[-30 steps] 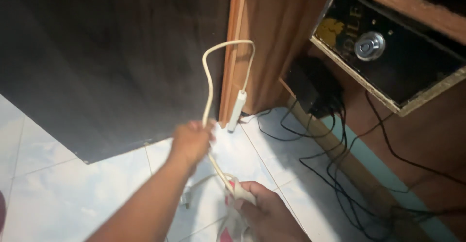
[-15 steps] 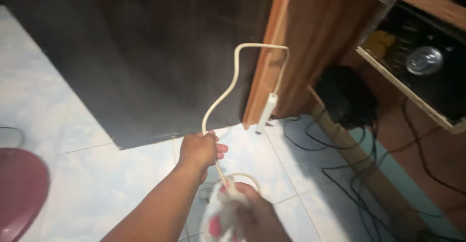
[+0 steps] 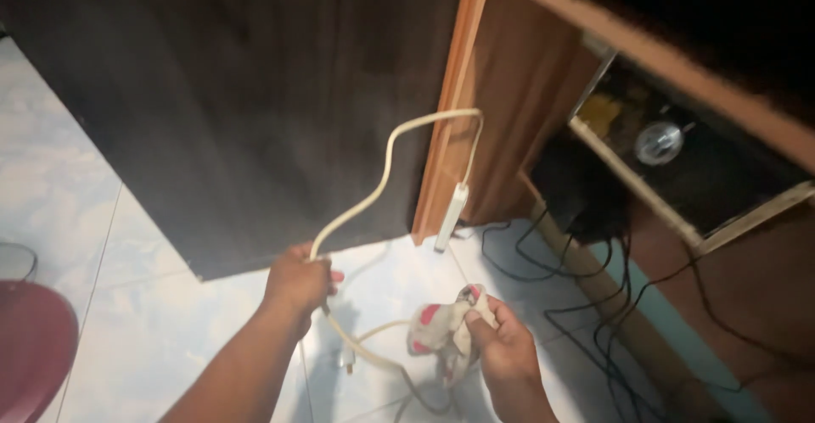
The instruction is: Washes a cloth and uses it to wipe down a plastic chair, a desk, and a power cord.
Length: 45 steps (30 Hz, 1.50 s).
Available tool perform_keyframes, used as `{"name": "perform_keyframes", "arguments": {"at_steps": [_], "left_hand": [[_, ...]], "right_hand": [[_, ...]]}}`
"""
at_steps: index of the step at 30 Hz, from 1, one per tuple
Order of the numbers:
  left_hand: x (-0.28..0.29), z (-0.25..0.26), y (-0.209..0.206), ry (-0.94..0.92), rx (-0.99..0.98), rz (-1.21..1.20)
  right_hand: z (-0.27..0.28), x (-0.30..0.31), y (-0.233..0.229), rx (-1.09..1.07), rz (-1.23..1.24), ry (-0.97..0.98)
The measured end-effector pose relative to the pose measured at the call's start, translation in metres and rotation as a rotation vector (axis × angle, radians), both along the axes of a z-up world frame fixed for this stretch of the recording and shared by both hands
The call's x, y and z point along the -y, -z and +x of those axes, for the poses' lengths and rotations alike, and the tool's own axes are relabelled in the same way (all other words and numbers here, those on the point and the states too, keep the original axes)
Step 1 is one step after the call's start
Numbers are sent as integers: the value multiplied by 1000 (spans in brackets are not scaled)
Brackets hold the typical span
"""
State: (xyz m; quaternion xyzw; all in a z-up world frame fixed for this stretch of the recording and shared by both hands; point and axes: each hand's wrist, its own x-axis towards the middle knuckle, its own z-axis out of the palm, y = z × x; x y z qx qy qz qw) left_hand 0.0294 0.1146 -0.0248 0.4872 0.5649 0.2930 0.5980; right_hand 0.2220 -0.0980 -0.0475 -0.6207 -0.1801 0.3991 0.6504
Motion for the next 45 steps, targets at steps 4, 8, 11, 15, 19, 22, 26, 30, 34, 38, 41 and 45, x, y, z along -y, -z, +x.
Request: {"name": "perform_keyframes", "arguments": {"at_steps": [4,8,11,15,19,22,26,30,34,38,41,45], "left_hand": [[-3,6,6,42,26,-61],[15,11,-28,139,62,-258],[15,21,-20,278,45,-197],[25,37,-7,543,-198,317],[37,28,-40,513,-250,469],[36,23,-43,527,-389,578],[41,4,-59,604,-373,619],[41,-8,-52,646,-269,620],[43,-19,-30,745,-354,668],[31,-18,8,893,-364,610],[13,1,17,744,-242,709],[-36,51,-15,488,-135,1005]], "right_hand": [[3,-20,-23,-13,115,60],[-22,-50,-51,-118,207,40],[-47,-78,-66,-117,171,1],[-54,-115,-31,24,52,-172],[-53,-149,-21,-29,213,-110],[-51,-169,-41,80,39,135],[-22,-197,-29,369,93,220],[-5,-212,-57,541,53,177],[31,-234,-64,586,37,175],[63,-242,-77,233,-89,206],[62,-238,-88,96,38,154],[52,-229,-105,90,129,184]]}}
